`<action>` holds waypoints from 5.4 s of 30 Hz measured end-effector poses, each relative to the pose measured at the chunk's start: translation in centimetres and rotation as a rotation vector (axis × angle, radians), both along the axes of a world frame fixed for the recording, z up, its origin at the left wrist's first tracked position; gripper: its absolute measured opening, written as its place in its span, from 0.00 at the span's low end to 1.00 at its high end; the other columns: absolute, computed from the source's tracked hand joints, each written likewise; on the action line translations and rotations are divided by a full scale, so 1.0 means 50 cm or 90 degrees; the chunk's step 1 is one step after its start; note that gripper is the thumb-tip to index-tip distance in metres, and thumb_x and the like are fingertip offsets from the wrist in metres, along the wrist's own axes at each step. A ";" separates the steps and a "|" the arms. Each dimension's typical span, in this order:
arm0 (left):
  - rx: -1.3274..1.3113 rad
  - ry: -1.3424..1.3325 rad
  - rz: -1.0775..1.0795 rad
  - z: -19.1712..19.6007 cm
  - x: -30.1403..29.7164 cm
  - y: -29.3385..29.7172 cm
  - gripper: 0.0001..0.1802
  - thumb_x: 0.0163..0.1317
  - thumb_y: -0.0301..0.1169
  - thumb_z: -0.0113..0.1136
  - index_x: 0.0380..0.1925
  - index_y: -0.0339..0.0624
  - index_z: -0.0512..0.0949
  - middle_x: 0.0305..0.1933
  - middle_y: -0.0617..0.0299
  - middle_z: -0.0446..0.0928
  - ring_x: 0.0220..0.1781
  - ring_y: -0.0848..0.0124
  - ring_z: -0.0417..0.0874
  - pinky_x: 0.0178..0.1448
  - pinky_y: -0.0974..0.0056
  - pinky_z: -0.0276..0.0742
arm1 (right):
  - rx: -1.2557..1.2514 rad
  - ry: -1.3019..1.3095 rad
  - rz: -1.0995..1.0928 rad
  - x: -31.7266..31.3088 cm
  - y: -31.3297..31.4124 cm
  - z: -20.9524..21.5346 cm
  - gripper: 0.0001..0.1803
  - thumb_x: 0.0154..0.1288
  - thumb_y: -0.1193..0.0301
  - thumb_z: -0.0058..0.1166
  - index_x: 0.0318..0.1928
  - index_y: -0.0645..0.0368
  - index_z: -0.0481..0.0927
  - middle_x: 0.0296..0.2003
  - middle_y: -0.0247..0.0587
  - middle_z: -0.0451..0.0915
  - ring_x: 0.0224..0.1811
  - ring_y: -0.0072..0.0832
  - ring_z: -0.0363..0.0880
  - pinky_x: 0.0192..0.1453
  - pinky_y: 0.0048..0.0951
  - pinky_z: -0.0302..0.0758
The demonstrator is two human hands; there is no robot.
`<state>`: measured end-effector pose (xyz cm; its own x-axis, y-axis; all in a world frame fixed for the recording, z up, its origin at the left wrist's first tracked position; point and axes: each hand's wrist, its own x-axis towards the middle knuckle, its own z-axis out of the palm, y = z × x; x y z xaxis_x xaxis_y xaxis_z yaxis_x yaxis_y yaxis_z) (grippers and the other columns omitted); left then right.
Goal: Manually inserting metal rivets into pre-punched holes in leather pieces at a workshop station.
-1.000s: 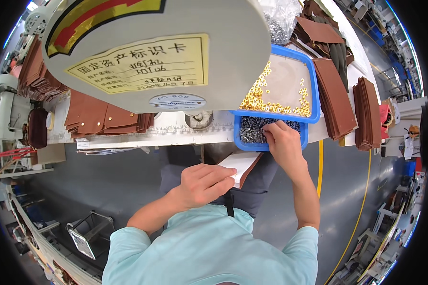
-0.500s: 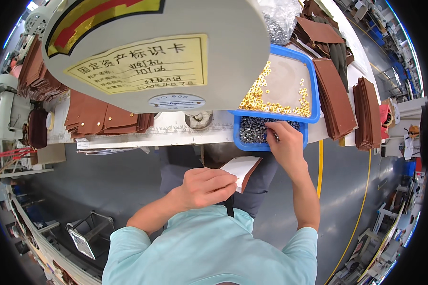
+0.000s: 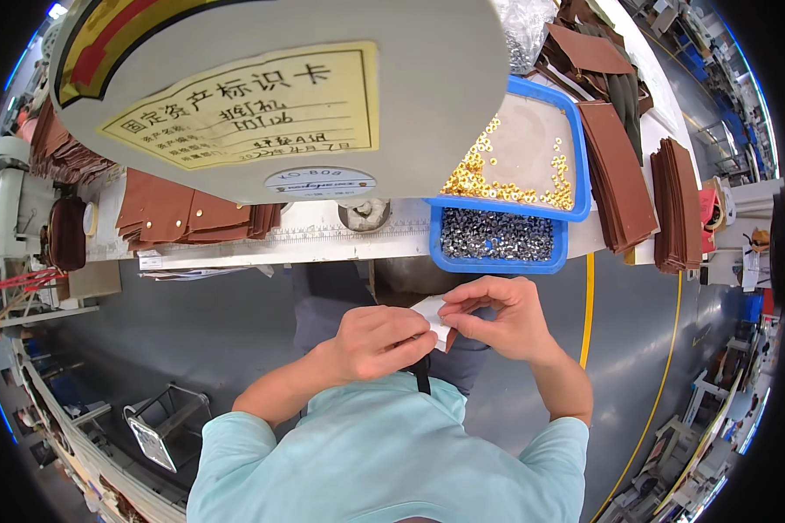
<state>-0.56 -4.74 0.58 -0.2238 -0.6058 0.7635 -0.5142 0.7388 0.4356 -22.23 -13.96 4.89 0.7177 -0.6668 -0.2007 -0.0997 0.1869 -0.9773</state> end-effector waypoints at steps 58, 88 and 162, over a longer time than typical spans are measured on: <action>0.243 -0.067 0.198 0.031 -0.029 0.022 0.19 0.49 0.40 0.79 0.38 0.45 0.85 0.31 0.70 0.84 0.28 0.73 0.81 0.29 0.67 0.76 | -0.536 -0.092 -0.128 0.035 0.047 -0.065 0.18 0.48 0.90 0.68 0.39 0.62 0.83 0.36 0.43 0.89 0.35 0.35 0.89 0.49 0.36 0.90; 0.394 -0.119 0.090 0.051 -0.011 0.010 0.18 0.53 0.43 0.77 0.36 0.45 0.83 0.23 0.68 0.78 0.25 0.69 0.79 0.27 0.63 0.74 | -0.668 -0.062 -0.081 0.024 0.049 -0.078 0.19 0.42 0.83 0.69 0.40 0.63 0.85 0.34 0.39 0.85 0.31 0.35 0.82 0.37 0.33 0.77; 0.298 0.661 0.373 0.291 0.780 0.039 0.33 0.70 0.24 0.65 0.74 0.35 0.66 0.58 0.52 0.83 0.54 0.66 0.87 0.59 0.61 0.86 | -0.028 0.070 0.186 0.219 0.093 -0.160 0.24 0.68 0.77 0.66 0.63 0.64 0.80 0.45 0.45 0.89 0.45 0.24 0.87 0.53 0.27 0.84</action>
<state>38.43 -2.79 15.11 0.7363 -0.6681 0.1077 0.0259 0.1869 0.9820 -11.27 -9.33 -3.09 0.8562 -0.4450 -0.2625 -0.2479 0.0918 -0.9644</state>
